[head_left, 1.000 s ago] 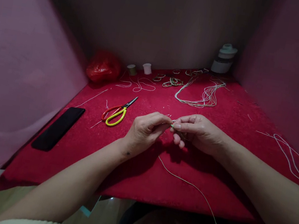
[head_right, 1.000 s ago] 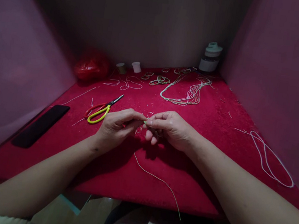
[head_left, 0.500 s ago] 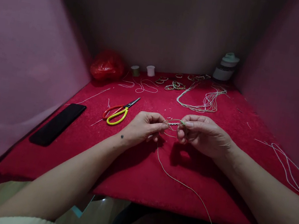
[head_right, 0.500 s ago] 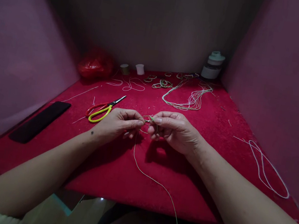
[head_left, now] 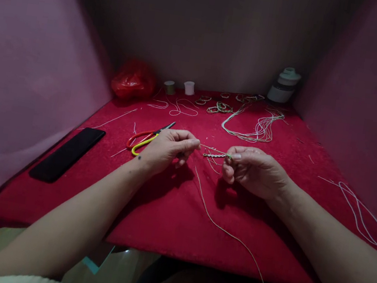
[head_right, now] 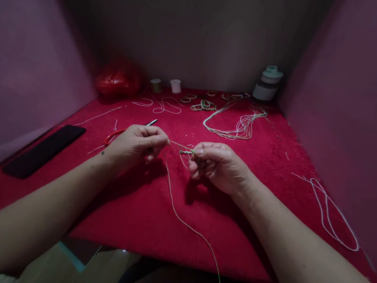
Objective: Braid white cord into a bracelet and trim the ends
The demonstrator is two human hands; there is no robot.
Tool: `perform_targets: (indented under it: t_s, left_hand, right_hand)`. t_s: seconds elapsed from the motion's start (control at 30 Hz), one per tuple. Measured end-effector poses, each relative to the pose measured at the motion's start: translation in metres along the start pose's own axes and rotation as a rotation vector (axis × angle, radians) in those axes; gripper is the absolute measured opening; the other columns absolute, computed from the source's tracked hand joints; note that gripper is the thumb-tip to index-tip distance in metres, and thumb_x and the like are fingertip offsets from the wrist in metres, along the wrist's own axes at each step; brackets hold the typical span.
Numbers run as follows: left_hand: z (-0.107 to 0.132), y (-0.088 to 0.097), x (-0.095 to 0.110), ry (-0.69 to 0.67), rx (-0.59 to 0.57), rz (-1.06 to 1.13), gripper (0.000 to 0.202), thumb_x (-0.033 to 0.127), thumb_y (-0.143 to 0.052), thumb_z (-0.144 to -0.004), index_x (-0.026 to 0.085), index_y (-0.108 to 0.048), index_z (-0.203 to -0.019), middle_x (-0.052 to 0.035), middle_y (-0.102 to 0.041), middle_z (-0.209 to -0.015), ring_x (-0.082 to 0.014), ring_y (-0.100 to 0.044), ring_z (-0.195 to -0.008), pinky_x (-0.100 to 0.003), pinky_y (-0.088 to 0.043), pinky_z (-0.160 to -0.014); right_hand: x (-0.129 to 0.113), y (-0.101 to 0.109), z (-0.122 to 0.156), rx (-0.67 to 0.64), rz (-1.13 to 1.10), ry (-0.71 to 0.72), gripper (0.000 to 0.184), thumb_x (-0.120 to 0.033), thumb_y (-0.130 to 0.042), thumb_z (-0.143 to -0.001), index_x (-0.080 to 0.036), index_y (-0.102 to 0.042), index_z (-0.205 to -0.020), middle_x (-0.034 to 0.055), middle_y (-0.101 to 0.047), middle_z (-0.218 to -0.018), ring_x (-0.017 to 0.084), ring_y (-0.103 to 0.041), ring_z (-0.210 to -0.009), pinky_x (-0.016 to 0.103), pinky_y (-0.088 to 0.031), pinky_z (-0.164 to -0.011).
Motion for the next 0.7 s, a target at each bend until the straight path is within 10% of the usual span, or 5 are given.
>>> perform_targets:
  t_s: [0.23,0.5,0.7]
  left_hand:
    - [0.001,0.001,0.002,-0.003,-0.061,0.165,0.019,0.029,-0.068,-0.079,0.014,-0.059,-0.070,0.0055,-0.048,-0.053,-0.0036,-0.042,-0.038,-0.016,-0.032,-0.037]
    - [0.014,-0.030,-0.009,0.214,-0.409,0.024,0.024,0.023,-0.069,-0.076,0.014,-0.064,-0.097,-0.0031,-0.069,-0.081,-0.0088,-0.060,-0.045,-0.017,-0.039,-0.035]
    - [0.017,-0.047,-0.004,0.136,-0.350,-0.011,0.020,0.033,-0.062,-0.085,0.014,-0.063,-0.083,0.0040,-0.054,-0.056,-0.0047,-0.048,-0.040,-0.016,-0.035,-0.037]
  right_hand:
    - [0.003,-0.003,0.000,-0.029,0.008,-0.009,0.004,-0.017,-0.065,-0.068,-0.014,-0.063,-0.068,0.0023,-0.060,-0.050,0.013,-0.056,-0.046,0.027,-0.046,-0.050]
    - [0.011,-0.002,-0.001,-0.017,0.063,-0.050,0.009,-0.020,-0.070,-0.071,-0.013,-0.064,-0.072,0.0030,-0.065,-0.054,0.012,-0.059,-0.046,0.023,-0.047,-0.048]
    - [0.016,-0.003,-0.001,-0.029,0.134,-0.093,0.018,-0.028,-0.072,-0.072,-0.013,-0.063,-0.070,0.0057,-0.067,-0.058,0.012,-0.060,-0.045,0.019,-0.041,-0.039]
Point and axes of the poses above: each hand's wrist, its own z-axis away from the middle knuckle, its own y-axis out of the back of the hand, x = y × z, the point moved 8 cm from there along -z, towards the middle knuckle
